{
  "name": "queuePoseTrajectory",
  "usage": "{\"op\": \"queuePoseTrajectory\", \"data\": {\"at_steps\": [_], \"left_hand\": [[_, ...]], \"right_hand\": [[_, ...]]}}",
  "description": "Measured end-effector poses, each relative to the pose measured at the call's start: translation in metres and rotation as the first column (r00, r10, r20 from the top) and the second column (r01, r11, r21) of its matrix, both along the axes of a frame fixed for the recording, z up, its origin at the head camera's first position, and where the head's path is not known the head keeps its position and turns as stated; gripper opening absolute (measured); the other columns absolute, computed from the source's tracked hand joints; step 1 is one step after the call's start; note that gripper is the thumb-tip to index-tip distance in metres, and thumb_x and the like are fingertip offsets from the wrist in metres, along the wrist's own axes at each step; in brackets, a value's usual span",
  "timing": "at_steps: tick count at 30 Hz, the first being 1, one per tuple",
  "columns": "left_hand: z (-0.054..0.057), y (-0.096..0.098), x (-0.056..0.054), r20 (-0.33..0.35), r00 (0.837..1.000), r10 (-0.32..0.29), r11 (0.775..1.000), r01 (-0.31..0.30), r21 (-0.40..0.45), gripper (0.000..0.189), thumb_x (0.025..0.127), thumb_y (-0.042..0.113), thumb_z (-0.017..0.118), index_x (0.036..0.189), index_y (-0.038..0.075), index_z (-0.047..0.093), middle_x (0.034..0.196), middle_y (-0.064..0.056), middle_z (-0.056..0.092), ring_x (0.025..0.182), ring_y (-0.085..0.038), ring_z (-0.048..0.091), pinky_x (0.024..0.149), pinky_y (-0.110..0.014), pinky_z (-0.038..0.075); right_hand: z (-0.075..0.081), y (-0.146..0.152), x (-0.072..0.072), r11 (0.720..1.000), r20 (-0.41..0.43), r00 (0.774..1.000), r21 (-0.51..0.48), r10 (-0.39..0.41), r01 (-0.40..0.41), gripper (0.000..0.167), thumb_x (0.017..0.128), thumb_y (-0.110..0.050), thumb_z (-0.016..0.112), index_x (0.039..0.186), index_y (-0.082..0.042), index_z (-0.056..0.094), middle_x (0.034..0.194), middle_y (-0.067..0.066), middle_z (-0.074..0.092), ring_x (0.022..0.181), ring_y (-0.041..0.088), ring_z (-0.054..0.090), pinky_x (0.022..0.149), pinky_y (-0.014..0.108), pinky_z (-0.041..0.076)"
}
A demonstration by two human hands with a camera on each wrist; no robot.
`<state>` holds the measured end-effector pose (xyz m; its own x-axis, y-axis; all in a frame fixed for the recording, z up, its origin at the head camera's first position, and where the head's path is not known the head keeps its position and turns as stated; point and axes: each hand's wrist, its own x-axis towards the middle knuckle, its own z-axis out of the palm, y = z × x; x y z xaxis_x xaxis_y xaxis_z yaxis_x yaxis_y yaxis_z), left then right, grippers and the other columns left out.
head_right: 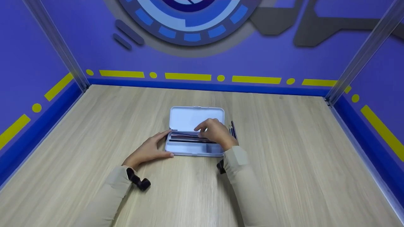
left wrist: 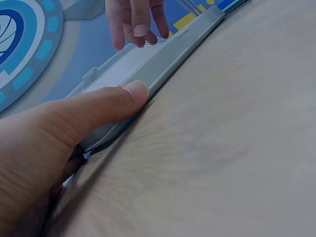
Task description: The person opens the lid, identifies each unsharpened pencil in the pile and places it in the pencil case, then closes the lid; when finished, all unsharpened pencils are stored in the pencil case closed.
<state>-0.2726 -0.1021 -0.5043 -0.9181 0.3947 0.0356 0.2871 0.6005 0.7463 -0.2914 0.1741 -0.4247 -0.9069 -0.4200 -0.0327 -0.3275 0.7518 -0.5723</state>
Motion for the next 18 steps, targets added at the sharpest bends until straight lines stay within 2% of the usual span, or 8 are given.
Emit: {"op": "queuePoseTrajectory", "data": {"at_steps": [7, 18], "left_hand": [[0.0, 0.0, 0.0, 0.005, 1.0, 0.0, 1.0, 0.0, 0.014, 0.103, 0.065, 0.05, 0.085, 0.15, 0.025, 0.034, 0.151, -0.012, 0.039, 0.139, -0.03, 0.037, 0.115, -0.049, 0.03], [0.001, 0.001, 0.001, 0.014, 1.0, 0.005, 1.0, -0.005, 0.006, 0.102, 0.066, 0.05, 0.084, 0.151, 0.024, 0.033, 0.153, -0.01, 0.036, 0.143, -0.035, 0.028, 0.116, -0.052, 0.025]], "right_hand": [[0.002, 0.008, 0.002, 0.998, 0.079, 0.995, -0.003, -0.054, 0.055, 0.027, 0.087, -0.008, 0.068, 0.114, -0.008, 0.071, 0.109, 0.01, 0.071, 0.091, 0.021, 0.063, 0.082, 0.038, 0.057], [0.002, 0.042, 0.006, 0.995, 0.048, 0.994, 0.001, -0.102, 0.103, 0.029, 0.088, -0.006, 0.066, 0.117, -0.005, 0.07, 0.108, 0.014, 0.071, 0.093, 0.025, 0.065, 0.08, 0.039, 0.058]]}}
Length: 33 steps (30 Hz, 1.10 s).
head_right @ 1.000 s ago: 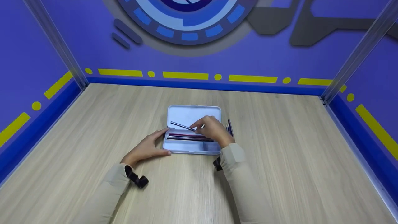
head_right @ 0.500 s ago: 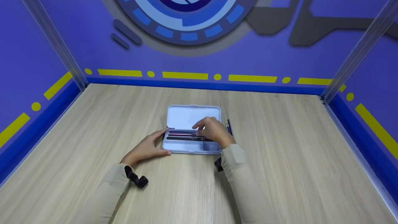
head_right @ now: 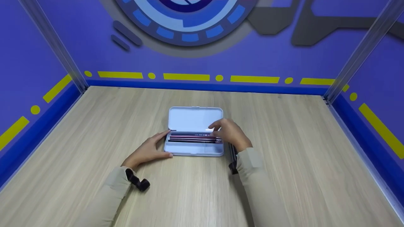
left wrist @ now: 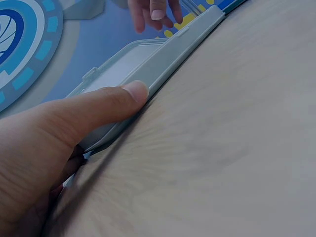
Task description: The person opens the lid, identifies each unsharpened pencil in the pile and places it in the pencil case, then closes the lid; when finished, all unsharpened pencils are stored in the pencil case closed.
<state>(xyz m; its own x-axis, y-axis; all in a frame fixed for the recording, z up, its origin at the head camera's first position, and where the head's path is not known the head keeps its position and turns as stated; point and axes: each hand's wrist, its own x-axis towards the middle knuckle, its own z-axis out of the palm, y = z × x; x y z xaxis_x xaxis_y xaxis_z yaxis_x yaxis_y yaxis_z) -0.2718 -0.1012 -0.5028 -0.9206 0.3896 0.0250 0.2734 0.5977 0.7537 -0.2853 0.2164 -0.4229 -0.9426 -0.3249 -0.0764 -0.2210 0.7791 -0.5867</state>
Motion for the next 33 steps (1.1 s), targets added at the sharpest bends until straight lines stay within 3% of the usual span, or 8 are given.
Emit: {"op": "queuePoseTrajectory", "data": {"at_steps": [9, 16, 33], "left_hand": [[-0.001, -0.001, 0.0, -0.014, 1.0, -0.008, 1.0, 0.008, -0.017, 0.101, 0.066, 0.051, 0.083, 0.15, 0.024, 0.034, 0.152, -0.007, 0.039, 0.143, -0.037, 0.027, 0.116, -0.053, 0.026], [-0.001, -0.001, -0.001, -0.028, 1.0, -0.007, 0.999, 0.006, -0.035, 0.101, 0.066, 0.052, 0.082, 0.15, 0.026, 0.034, 0.152, -0.007, 0.039, 0.143, -0.038, 0.028, 0.115, -0.054, 0.027], [-0.001, 0.0, 0.0, -0.019, 1.0, 0.003, 0.999, -0.004, -0.039, 0.104, 0.065, 0.053, 0.083, 0.151, 0.026, 0.032, 0.154, -0.011, 0.035, 0.142, -0.037, 0.029, 0.116, -0.054, 0.025]], "right_hand": [[-0.004, 0.028, 0.004, 0.999, -0.017, 0.999, 0.011, -0.05, 0.05, 0.03, 0.088, -0.005, 0.066, 0.118, -0.001, 0.068, 0.106, 0.017, 0.069, 0.093, 0.027, 0.062, 0.081, 0.041, 0.057], [-0.006, 0.046, 0.008, 0.994, 0.023, 0.994, 0.018, -0.104, 0.104, 0.037, 0.088, -0.01, 0.068, 0.124, -0.001, 0.064, 0.111, 0.02, 0.067, 0.097, 0.03, 0.062, 0.08, 0.041, 0.055], [-0.018, 0.067, 0.01, 0.991, 0.137, 0.982, 0.071, -0.126, 0.118, 0.049, 0.089, -0.012, 0.067, 0.133, 0.005, 0.053, 0.114, 0.024, 0.064, 0.095, 0.027, 0.061, 0.083, 0.043, 0.053]]}}
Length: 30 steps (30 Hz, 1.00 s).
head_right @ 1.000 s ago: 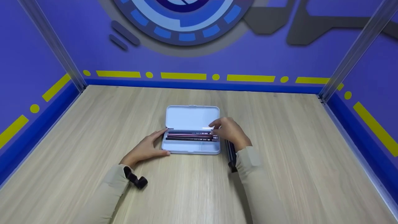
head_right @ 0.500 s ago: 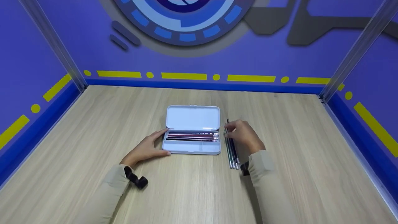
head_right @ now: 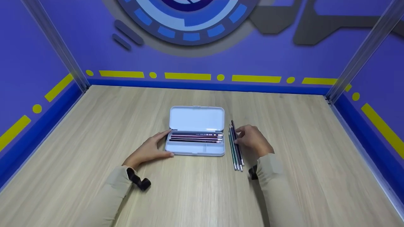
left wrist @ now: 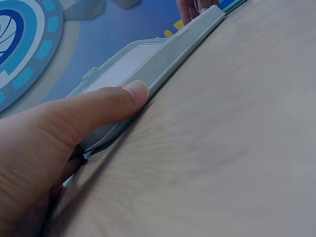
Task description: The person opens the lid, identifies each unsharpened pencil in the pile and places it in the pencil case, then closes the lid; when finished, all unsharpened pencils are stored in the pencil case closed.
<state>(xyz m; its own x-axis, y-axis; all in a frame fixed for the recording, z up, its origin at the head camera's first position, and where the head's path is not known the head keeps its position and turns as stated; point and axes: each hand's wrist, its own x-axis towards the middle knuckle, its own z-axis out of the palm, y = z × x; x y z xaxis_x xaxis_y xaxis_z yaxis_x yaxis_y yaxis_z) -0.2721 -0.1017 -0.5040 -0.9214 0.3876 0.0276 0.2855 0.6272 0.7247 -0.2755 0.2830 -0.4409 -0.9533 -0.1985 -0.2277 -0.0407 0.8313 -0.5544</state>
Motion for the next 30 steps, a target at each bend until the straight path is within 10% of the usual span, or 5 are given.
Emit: {"op": "queuePoseTrajectory", "data": {"at_steps": [30], "left_hand": [[-0.0002, 0.0002, -0.0001, -0.002, 1.0, -0.007, 1.0, 0.007, 0.005, 0.101, 0.067, 0.051, 0.082, 0.151, 0.024, 0.032, 0.154, -0.007, 0.036, 0.143, -0.038, 0.027, 0.116, -0.052, 0.025]], "right_hand": [[-0.0076, 0.0078, -0.0036, 0.993, 0.107, 0.988, -0.041, -0.107, 0.112, 0.045, 0.089, -0.006, 0.064, 0.129, 0.009, 0.053, 0.107, 0.024, 0.064, 0.072, 0.016, 0.06, 0.063, 0.027, 0.054]]}}
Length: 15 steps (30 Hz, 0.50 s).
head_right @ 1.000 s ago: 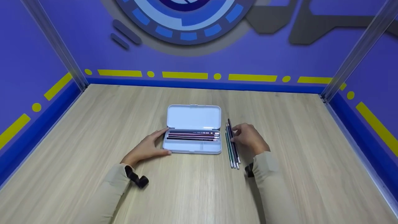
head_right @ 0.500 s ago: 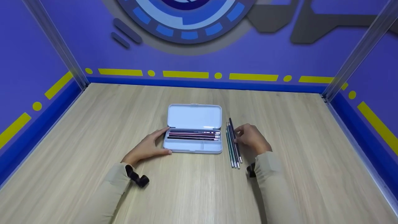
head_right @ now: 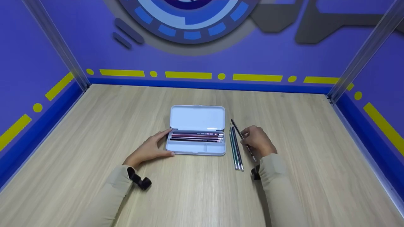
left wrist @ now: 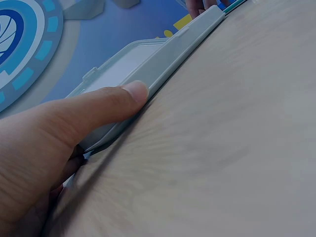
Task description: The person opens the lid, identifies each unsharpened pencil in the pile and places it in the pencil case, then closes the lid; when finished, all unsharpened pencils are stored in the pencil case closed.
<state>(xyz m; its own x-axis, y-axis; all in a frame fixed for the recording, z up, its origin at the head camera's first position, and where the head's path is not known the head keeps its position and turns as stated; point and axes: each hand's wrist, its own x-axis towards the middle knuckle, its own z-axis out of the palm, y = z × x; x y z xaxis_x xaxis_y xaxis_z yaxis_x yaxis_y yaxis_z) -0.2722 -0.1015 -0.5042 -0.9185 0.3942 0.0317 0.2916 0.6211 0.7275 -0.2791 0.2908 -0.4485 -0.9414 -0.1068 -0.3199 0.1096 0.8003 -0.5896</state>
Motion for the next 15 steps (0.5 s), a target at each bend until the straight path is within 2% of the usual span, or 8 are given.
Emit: {"op": "queuePoseTrajectory", "data": {"at_steps": [3, 8, 10, 15], "left_hand": [[-0.0002, 0.0002, -0.0002, 0.002, 1.0, 0.003, 1.0, -0.003, -0.005, 0.102, 0.067, 0.051, 0.082, 0.151, 0.024, 0.032, 0.154, -0.006, 0.036, 0.144, -0.037, 0.026, 0.116, -0.052, 0.024], [-0.0007, 0.0, -0.0002, -0.011, 1.0, -0.01, 1.0, 0.01, 0.017, 0.102, 0.067, 0.05, 0.083, 0.151, 0.021, 0.033, 0.15, -0.011, 0.042, 0.138, -0.031, 0.037, 0.114, -0.048, 0.031], [-0.0011, -0.0002, -0.0005, -0.019, 1.0, -0.015, 1.0, 0.016, 0.025, 0.102, 0.066, 0.049, 0.084, 0.151, 0.021, 0.034, 0.147, -0.012, 0.044, 0.135, -0.029, 0.042, 0.113, -0.047, 0.034], [-0.0008, -0.0003, -0.001, -0.026, 0.999, -0.019, 0.999, 0.02, 0.035, 0.102, 0.065, 0.049, 0.085, 0.15, 0.023, 0.035, 0.148, -0.01, 0.044, 0.135, -0.029, 0.042, 0.113, -0.047, 0.033]], "right_hand": [[0.0002, 0.0016, 0.0002, 1.0, 0.002, 1.0, -0.014, 0.001, -0.001, 0.044, 0.089, -0.006, 0.063, 0.129, 0.009, 0.053, 0.105, 0.023, 0.063, 0.07, 0.015, 0.06, 0.061, 0.028, 0.055], [0.0012, 0.0048, 0.0009, 0.999, -0.028, 0.999, -0.038, 0.027, -0.028, 0.044, 0.087, -0.006, 0.064, 0.127, 0.01, 0.056, 0.1, 0.022, 0.065, 0.07, 0.014, 0.063, 0.062, 0.03, 0.057], [0.0022, 0.0056, 0.001, 0.998, -0.036, 0.999, -0.046, 0.033, -0.034, 0.044, 0.086, -0.006, 0.064, 0.127, 0.009, 0.056, 0.1, 0.022, 0.066, 0.071, 0.015, 0.064, 0.063, 0.031, 0.058], [0.0043, 0.0059, 0.0006, 0.998, -0.03, 0.999, -0.057, 0.035, -0.037, 0.046, 0.088, -0.007, 0.061, 0.131, 0.007, 0.054, 0.106, 0.024, 0.065, 0.074, 0.015, 0.064, 0.065, 0.033, 0.059]]}}
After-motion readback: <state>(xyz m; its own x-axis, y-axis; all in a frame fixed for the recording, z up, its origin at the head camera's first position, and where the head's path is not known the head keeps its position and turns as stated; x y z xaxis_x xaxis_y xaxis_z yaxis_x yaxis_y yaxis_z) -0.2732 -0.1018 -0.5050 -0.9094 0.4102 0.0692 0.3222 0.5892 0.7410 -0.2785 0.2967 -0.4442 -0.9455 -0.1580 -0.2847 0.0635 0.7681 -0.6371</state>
